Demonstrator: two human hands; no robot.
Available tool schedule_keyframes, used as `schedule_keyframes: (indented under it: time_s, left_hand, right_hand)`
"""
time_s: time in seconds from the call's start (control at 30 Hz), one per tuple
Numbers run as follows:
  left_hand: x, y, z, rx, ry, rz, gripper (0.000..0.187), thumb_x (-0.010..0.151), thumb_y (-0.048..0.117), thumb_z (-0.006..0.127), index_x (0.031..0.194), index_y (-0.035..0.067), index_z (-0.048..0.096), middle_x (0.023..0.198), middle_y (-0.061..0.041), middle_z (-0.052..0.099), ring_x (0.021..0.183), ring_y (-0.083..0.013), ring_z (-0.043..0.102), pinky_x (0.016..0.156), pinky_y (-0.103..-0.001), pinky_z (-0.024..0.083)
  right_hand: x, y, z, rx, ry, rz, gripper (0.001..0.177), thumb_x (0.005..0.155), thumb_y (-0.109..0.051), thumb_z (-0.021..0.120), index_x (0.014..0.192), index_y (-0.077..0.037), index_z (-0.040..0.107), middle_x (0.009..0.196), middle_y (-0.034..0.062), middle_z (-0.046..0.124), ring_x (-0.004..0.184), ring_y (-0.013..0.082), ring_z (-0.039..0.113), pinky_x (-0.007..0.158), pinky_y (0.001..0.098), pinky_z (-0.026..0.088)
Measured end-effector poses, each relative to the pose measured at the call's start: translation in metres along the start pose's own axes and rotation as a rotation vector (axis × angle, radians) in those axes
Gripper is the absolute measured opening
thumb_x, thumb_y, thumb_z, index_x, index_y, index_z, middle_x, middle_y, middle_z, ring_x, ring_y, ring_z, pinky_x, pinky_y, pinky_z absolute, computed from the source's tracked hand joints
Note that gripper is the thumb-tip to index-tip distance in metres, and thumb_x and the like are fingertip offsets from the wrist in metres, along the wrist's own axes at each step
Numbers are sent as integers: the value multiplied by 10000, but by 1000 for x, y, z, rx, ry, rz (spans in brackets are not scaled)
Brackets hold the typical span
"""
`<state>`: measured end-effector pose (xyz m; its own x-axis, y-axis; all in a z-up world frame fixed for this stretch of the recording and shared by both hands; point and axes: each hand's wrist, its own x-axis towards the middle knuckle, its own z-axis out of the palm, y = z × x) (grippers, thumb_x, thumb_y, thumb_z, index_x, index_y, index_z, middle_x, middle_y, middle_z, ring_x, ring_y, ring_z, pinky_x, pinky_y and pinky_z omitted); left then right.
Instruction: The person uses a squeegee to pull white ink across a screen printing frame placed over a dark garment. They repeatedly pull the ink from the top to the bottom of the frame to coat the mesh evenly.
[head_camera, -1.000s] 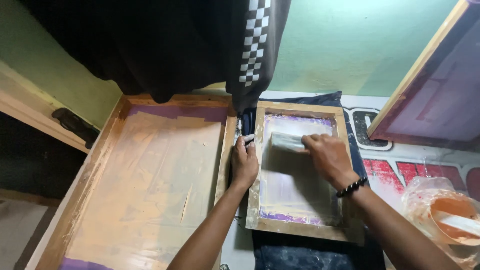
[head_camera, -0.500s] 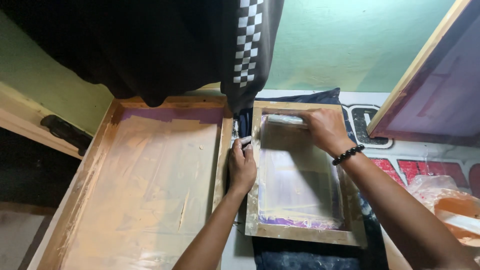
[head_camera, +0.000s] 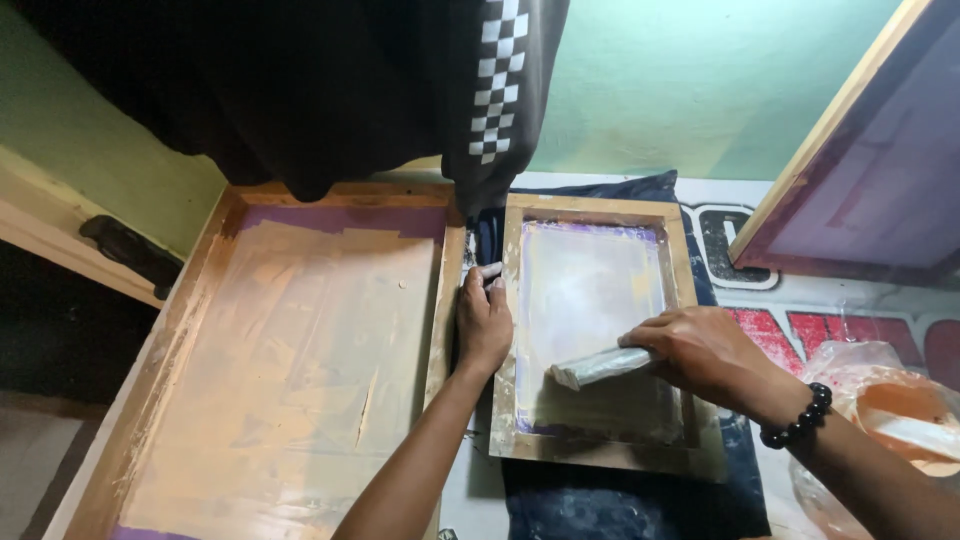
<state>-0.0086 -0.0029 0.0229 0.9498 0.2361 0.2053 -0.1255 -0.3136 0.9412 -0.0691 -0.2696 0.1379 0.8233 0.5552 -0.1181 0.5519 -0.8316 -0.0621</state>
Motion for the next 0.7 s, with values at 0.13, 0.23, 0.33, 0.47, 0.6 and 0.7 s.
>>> schedule_keyframes:
  time_s: [0.13,0.23,0.33,0.47,0.6,0.7]
  left_hand:
    - [0,-12,3,23,-3,-25,238,994,172,510,1136,47,654,1169,-222,719,1176,-421,647,1020,-495,495]
    - [2,-14,5,25,7,8,265,1002,187,524,1201,77,659,1191,-203,720,1148,-407,661,1016,-473,492]
    - [-1,0,-2,57,-19,56,350,1022,200,530,1341,81,611,1270,-218,691,1169,-441,628,1030,-504,467]
    - [0,-7,-8,165,-104,84,428,1007,164,549,1431,118,592,1276,-209,694,1150,-421,609,1050,-488,435]
    - [9,-12,-11,135,-220,27,515,967,152,558,1481,191,569,1108,-235,693,1138,-450,614,1017,-497,456]
    - [29,-18,-13,271,-335,158,571,918,116,509,1489,131,532,1210,-285,662,1123,-464,624,1005,-542,460]
  right_hand:
    - [33,50,24,-79,165,150,314,828,-278,755,1141,-304,753,964,2,818,954,250,772,842,406,635]
    - [75,78,57,-241,378,150,293,788,-301,761,1070,-257,693,878,-35,761,862,240,749,737,395,621]
    - [91,75,100,-266,435,182,219,857,-248,668,1068,-303,693,840,-73,727,798,202,740,690,359,614]
    - [35,16,82,-182,331,169,197,906,-261,590,1090,-305,647,886,-49,734,862,219,735,714,354,605]
    - [-18,-14,33,-25,143,181,198,897,-186,622,1066,-269,684,945,-14,783,947,268,754,759,374,616]
    - [-24,-12,20,-6,163,193,296,766,-269,739,1054,-267,669,955,-1,768,945,285,745,766,449,622]
